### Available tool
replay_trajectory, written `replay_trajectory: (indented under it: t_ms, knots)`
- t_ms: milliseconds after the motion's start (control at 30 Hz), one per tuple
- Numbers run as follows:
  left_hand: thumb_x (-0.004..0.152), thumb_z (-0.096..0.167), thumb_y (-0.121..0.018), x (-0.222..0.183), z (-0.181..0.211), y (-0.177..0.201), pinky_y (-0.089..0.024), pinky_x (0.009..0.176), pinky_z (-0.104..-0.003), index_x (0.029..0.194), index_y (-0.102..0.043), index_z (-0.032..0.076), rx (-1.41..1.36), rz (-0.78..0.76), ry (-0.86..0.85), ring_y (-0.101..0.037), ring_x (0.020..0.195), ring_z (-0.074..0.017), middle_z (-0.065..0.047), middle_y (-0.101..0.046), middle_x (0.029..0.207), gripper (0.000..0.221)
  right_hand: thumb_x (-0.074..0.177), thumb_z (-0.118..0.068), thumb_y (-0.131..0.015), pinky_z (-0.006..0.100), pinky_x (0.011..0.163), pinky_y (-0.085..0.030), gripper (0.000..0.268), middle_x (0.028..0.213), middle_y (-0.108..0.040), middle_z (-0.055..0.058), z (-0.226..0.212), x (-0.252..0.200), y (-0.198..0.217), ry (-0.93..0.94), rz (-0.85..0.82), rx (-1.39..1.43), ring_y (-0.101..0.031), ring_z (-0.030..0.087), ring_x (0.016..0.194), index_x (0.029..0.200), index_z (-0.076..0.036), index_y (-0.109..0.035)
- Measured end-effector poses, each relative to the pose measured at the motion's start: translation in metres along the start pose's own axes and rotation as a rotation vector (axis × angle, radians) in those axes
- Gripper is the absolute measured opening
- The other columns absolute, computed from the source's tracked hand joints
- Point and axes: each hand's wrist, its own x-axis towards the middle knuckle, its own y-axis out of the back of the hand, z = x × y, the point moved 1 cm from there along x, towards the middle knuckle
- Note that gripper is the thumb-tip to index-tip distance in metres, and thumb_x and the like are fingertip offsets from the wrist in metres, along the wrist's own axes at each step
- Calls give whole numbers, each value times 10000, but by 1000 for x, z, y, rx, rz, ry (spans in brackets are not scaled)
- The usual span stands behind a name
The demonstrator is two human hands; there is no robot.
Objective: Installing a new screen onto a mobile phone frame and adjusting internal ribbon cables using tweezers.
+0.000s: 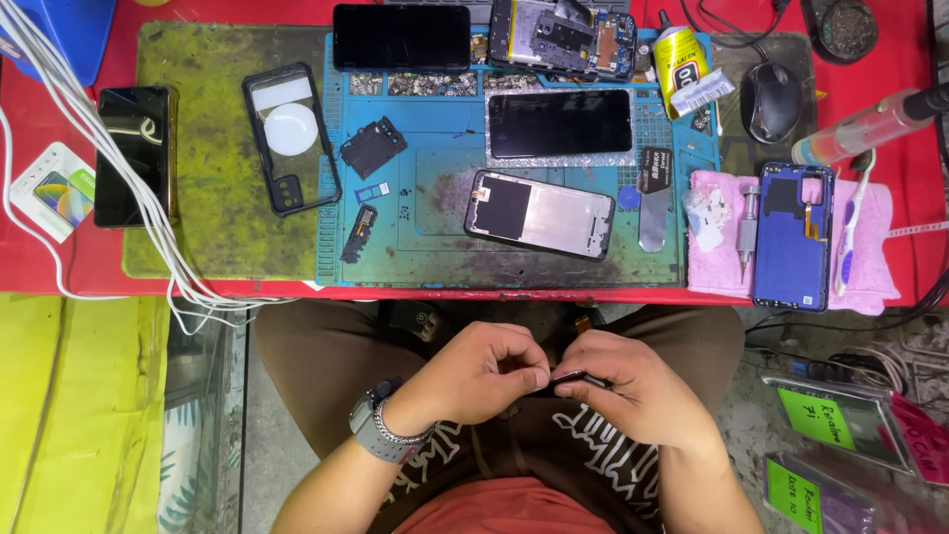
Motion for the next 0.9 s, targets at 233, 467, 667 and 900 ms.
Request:
replay_trajectory:
  t_ms: [233, 467, 667, 900]
  knots:
    - [937, 176, -668, -1, 6, 4, -461, 665, -271, 850, -726, 136, 8, -52, -34, -568, 710, -93, 40, -660, 800, 112, 947, -218, -705, 319, 709, -548, 144, 892, -717, 31, 4, 0, 1, 25, -40, 31, -686, 182, 803, 956, -104, -793]
    - [991, 238, -644, -2, 1, 12, -490, 633, -254, 918, -706, 110, -155, -43, 55, -559, 677, -86, 42, -638, 772, 161, 929, -177, -717, 312, 706, -553, 134, 870, -728, 52, 10, -4, 0, -4, 36, 130, -692, 182, 770, 937, -69, -796]
    - [999, 208, -640, -5, -11, 18, -569, 647, -255, 948, -685, 61, -425, 18, 43, -596, 710, -117, -12, -621, 805, 162, 922, -167, -720, 318, 697, -571, 134, 867, -736, 77, 24, -10, -1, -48, 109, 242, -709, 190, 753, 913, -54, -791]
    - [978, 135, -620, -14, -20, 18, -474, 629, -232, 884, -644, 103, -362, 123, 25, -563, 682, -80, 25, -605, 772, 102, 877, -44, -721, 327, 810, -548, 72, 929, -743, 136, 54, -27, -5, -77, 387, 274, -707, 225, 856, 907, 11, -756]
